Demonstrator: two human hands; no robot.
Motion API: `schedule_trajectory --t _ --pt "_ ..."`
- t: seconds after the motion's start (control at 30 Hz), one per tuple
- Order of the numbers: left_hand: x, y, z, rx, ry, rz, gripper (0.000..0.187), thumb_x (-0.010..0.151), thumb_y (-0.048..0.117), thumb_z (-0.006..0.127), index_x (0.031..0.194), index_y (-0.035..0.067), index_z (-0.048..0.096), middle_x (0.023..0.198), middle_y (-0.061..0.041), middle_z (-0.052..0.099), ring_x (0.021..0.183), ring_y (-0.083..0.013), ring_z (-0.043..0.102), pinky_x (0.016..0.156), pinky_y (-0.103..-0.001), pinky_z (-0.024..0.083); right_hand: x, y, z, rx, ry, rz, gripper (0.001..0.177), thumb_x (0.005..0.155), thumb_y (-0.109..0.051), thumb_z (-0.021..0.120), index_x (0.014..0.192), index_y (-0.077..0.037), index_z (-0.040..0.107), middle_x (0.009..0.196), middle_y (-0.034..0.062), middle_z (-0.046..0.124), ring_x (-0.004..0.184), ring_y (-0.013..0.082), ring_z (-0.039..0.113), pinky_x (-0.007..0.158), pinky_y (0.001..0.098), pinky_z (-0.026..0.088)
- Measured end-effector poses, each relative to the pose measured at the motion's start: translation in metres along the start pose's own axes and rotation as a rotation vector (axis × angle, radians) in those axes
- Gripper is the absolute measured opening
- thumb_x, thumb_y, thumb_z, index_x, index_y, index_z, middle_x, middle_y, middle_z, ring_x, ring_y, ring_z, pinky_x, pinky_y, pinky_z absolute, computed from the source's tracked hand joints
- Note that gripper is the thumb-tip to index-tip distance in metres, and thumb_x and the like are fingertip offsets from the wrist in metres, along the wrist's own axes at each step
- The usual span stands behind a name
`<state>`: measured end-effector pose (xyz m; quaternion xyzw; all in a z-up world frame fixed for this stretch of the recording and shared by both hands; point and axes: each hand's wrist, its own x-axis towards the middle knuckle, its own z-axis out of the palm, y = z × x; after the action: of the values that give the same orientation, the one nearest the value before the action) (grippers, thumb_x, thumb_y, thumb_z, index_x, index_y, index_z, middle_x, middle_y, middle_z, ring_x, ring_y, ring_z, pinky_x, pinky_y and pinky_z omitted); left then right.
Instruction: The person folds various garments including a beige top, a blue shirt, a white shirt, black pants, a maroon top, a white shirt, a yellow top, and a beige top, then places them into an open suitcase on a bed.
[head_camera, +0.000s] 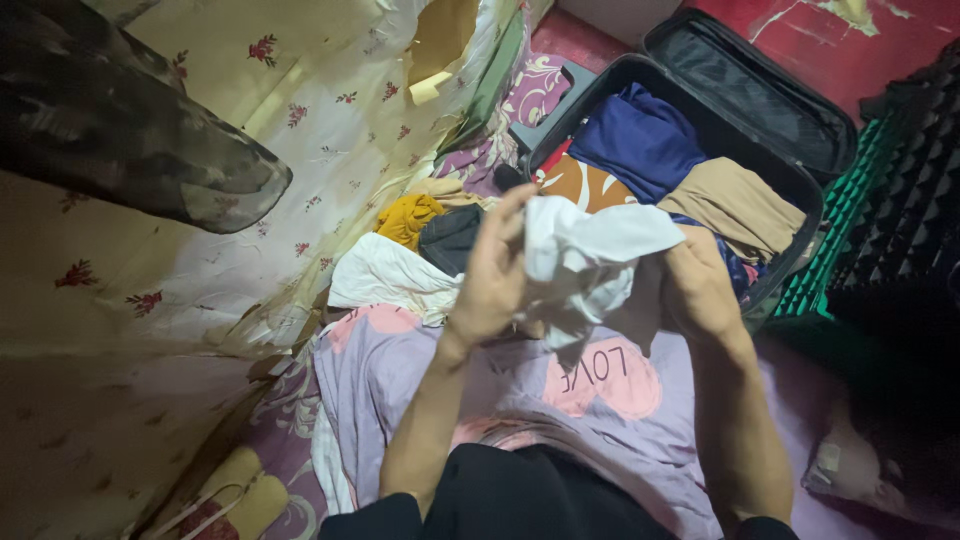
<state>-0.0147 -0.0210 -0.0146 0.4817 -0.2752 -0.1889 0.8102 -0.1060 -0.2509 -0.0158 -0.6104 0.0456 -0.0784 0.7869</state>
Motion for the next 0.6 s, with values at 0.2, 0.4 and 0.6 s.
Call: schedule_trajectory --t 0.2,0.4,0.6 --pt "-0.018 -0.014 0.006 0.042 -0.026 -0.167 0.053 0.099 -0.013 0.048 0.15 0.001 0.04 0.139 -0.016 0.059 0.132 -0.0192 0.055 0.114 -0.032 0.043 -0.007 0.017 -0.006 0.036 0.024 0.077 0.039 0.111 -0.024 0.046 0.113 0.007 0.069 0.101 0.0084 0.073 0.086 0.0121 0.066 0.077 0.0267 0.052" --pt "-0.016 -0.004 0.008 -0.017 0.034 -0.044 0.046 0.108 -0.004 0.037 0.153 -0.003 0.045 0.138 -0.012 0.06 0.129 -0.0174 0.056 0.116 -0.03 0.042 -0.012 0.027 -0.005 -0.353 0.077 0.178 0.043 0.113 -0.03 0.05 0.091 0.002 0.068 0.065 -0.0046 0.049 0.054 0.006 0.038 0.046 0.0269 0.031" --pt "-0.01 0.005 0.014 -0.325 -0.031 -0.157 0.059 0.099 0.003 0.048 0.153 0.008 0.025 0.138 -0.008 0.054 0.126 -0.0164 0.055 0.107 -0.031 0.046 -0.012 0.007 0.018 -0.617 -0.071 0.363 0.052 0.104 -0.041 0.054 0.08 0.001 0.073 0.063 -0.0048 0.05 0.056 0.006 0.04 0.048 0.0276 0.034"
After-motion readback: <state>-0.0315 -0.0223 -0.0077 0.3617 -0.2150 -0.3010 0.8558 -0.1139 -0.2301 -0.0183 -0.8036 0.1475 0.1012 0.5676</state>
